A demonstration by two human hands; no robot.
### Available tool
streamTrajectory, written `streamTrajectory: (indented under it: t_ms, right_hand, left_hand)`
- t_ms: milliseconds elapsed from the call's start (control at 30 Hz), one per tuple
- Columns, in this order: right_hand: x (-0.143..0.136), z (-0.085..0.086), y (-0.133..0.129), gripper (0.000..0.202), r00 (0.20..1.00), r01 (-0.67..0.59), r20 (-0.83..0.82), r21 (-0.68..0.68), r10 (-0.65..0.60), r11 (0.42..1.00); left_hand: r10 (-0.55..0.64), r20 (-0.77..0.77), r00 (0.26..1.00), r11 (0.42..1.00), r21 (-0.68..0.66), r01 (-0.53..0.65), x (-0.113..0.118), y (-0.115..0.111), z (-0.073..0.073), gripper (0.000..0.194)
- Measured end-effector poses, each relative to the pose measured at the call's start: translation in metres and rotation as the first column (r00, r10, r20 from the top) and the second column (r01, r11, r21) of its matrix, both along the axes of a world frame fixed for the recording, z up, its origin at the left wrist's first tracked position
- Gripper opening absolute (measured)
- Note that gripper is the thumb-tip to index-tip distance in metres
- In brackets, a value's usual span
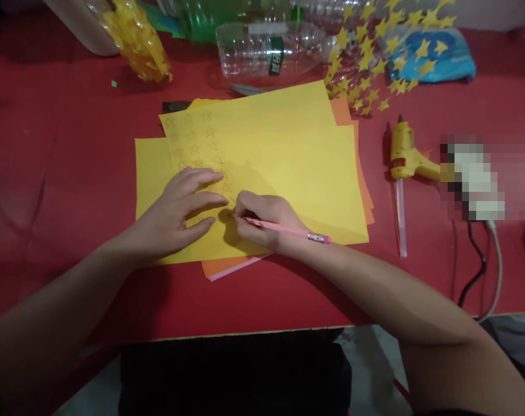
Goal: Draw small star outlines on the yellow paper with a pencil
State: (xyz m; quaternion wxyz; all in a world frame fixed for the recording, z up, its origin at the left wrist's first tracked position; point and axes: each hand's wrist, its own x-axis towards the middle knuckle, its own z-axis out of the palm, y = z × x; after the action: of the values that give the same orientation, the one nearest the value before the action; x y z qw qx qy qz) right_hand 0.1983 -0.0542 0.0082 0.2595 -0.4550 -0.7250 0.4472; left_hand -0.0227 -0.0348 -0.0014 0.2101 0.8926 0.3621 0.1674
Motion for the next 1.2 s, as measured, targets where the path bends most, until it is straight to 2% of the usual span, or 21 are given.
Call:
streamTrajectory:
  t_ms: [267, 833, 1200]
  right_hand:
    - [0.0002, -0.0023, -0.0006, 0.016, 0.999, 0.039, -0.026, 0.038, -0.038, 0.999]
    - [0.0043, -0.0072, -0.0016, 0.015, 0.992, 0.122, -0.016, 0.016, -0.122, 0.992]
    - [0.0034, -0.0037, -0.0030, 0.016, 0.995, 0.097, -0.043, 0.045, -0.095, 0.994]
  left_hand:
    - [0.001, -0.016, 1.000, 1.000, -0.008, -0.001, -0.0006, 0.0001, -0.0005, 0.029]
    - [0.004, -0.002, 1.000, 1.000, 0.000, -0.004, -0.0004, -0.0002, -0.0029, 0.029]
    - [0.004, -0.016, 1.000, 1.000, -0.015, -0.004, -0.0001, -0.0001, -0.0002, 0.029]
